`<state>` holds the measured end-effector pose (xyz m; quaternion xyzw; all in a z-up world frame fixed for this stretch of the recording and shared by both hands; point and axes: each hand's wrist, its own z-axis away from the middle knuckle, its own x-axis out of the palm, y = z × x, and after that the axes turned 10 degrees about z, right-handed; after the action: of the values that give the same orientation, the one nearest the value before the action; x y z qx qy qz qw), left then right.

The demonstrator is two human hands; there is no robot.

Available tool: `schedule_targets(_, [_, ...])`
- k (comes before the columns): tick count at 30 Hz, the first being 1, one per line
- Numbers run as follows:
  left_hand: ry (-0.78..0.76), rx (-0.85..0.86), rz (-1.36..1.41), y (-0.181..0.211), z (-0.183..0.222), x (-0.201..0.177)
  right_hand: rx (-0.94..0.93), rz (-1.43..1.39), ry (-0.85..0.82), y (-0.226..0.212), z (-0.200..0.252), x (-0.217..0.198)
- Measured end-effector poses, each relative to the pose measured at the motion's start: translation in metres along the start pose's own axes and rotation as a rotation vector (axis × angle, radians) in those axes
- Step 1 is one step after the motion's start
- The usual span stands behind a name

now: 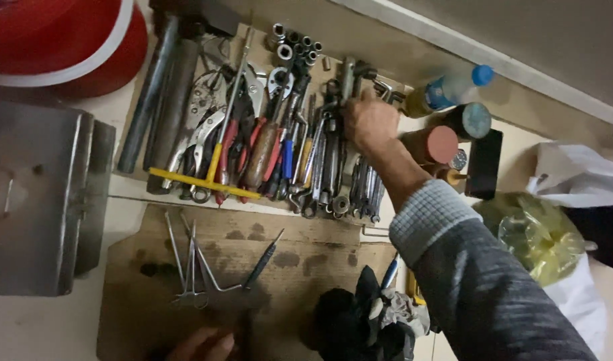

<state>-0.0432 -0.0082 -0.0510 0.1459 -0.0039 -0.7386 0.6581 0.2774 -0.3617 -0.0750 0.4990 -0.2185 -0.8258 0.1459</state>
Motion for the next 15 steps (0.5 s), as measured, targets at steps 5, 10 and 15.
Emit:
schedule_targets(5, [-0.007, 0.036, 0.143, -0.022, -0.019, 0.007, 0.009, -0.164, -0.037, 0.007, 0.000, -0.001])
schedule_targets(10, [0.013, 0.046, -0.075, -0.011, -0.004, 0.006, 0.019, -0.641, 0.273, 0.008, 0.011, 0.003])
schedule_targets(15, [-0.094, -0.002, 0.165, -0.008, -0.003, 0.005, -0.018, -0.690, 0.132, 0.003, -0.001, 0.001])
